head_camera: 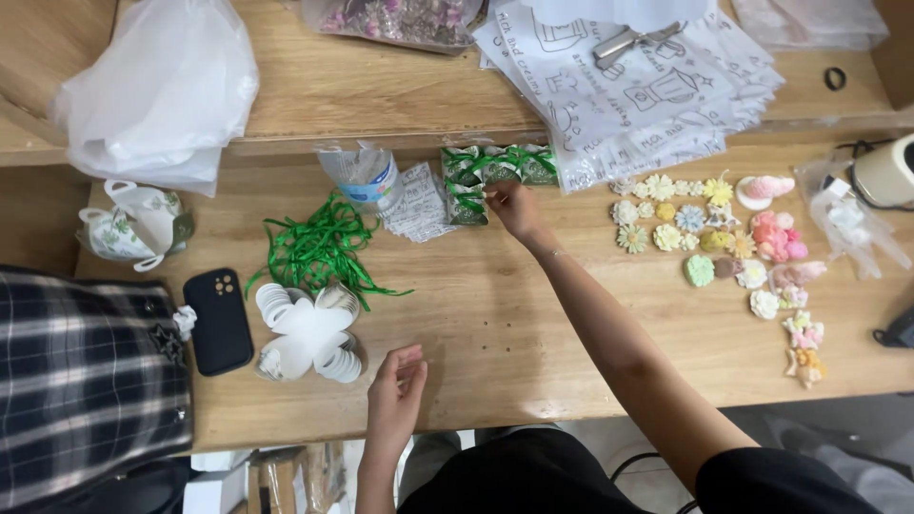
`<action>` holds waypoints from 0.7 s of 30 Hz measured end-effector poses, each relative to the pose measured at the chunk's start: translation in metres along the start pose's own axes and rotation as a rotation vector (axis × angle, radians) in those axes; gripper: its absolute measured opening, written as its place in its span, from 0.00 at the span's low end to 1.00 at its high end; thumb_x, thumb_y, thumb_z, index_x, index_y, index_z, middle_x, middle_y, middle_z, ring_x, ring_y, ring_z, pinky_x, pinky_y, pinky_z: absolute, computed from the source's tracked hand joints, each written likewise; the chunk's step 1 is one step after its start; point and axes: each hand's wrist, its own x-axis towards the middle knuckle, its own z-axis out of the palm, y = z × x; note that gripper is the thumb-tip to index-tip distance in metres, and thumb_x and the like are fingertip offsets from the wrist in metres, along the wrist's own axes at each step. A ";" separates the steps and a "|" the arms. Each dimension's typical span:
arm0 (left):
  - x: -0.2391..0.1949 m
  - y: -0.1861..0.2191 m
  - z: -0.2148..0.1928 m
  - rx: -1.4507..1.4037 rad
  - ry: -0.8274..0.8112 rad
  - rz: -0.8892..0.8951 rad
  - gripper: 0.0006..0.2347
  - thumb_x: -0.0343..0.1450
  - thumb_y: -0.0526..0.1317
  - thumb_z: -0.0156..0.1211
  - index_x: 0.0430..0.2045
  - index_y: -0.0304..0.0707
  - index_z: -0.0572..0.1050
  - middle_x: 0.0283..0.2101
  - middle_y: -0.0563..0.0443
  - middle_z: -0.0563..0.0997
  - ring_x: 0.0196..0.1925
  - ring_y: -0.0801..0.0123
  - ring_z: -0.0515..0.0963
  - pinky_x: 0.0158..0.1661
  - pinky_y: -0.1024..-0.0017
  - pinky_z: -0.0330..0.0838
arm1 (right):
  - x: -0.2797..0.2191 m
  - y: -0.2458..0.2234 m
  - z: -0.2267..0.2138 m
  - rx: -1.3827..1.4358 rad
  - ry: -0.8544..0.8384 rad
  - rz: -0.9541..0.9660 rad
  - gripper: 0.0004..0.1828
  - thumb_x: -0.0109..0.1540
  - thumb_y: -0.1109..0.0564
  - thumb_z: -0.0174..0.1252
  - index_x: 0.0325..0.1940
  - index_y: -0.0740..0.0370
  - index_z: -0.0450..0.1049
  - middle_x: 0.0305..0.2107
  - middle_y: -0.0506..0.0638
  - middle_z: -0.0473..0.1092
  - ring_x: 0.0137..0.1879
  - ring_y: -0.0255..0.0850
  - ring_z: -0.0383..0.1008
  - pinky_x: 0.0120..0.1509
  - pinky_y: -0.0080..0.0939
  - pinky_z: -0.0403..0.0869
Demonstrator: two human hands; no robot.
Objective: Placing small gift boxes on a display shelf.
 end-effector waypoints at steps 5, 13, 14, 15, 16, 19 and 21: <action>-0.010 0.010 0.020 0.023 0.035 0.035 0.12 0.72 0.35 0.60 0.48 0.32 0.75 0.47 0.45 0.85 0.47 0.68 0.85 0.45 0.74 0.78 | 0.023 0.017 0.017 -0.058 -0.099 -0.135 0.14 0.55 0.62 0.70 0.45 0.54 0.84 0.31 0.54 0.76 0.32 0.43 0.77 0.39 0.42 0.77; -0.036 0.027 0.036 -0.012 0.091 -0.066 0.12 0.72 0.35 0.59 0.48 0.33 0.75 0.47 0.46 0.85 0.45 0.69 0.85 0.43 0.72 0.79 | 0.030 0.019 0.018 -0.086 -0.133 -0.172 0.10 0.56 0.57 0.72 0.38 0.64 0.80 0.34 0.58 0.73 0.35 0.47 0.76 0.42 0.45 0.75; -0.038 0.029 0.037 -0.024 0.114 -0.060 0.12 0.72 0.35 0.59 0.48 0.33 0.75 0.47 0.46 0.85 0.45 0.69 0.84 0.43 0.72 0.78 | 0.030 0.014 0.014 -0.079 -0.139 -0.180 0.11 0.57 0.56 0.71 0.37 0.66 0.79 0.34 0.58 0.72 0.37 0.48 0.75 0.43 0.45 0.74; -0.038 0.032 0.035 -0.028 0.128 -0.059 0.12 0.72 0.35 0.59 0.48 0.33 0.75 0.47 0.46 0.85 0.45 0.69 0.84 0.43 0.72 0.78 | 0.026 -0.004 0.004 -0.075 -0.147 -0.191 0.11 0.57 0.56 0.71 0.37 0.66 0.79 0.34 0.58 0.72 0.37 0.48 0.75 0.43 0.45 0.74; -0.041 0.036 0.035 -0.008 0.145 -0.073 0.11 0.72 0.35 0.59 0.48 0.34 0.76 0.47 0.47 0.85 0.45 0.70 0.84 0.42 0.73 0.78 | 0.020 -0.020 -0.007 -0.045 -0.188 -0.193 0.11 0.60 0.55 0.69 0.39 0.66 0.79 0.35 0.58 0.72 0.40 0.47 0.74 0.45 0.44 0.73; -0.045 0.036 0.036 -0.032 0.179 -0.064 0.11 0.72 0.35 0.58 0.48 0.35 0.76 0.45 0.48 0.85 0.43 0.70 0.84 0.42 0.73 0.78 | 0.004 -0.065 -0.036 0.106 -0.343 -0.117 0.12 0.65 0.54 0.64 0.43 0.67 0.79 0.37 0.54 0.73 0.44 0.42 0.72 0.49 0.40 0.71; -0.047 0.031 0.045 -0.080 0.196 -0.048 0.11 0.73 0.35 0.58 0.48 0.34 0.76 0.44 0.48 0.85 0.43 0.70 0.84 0.42 0.74 0.78 | -0.012 -0.086 -0.054 0.222 -0.464 -0.033 0.12 0.67 0.53 0.62 0.46 0.66 0.78 0.39 0.51 0.74 0.45 0.38 0.71 0.50 0.37 0.70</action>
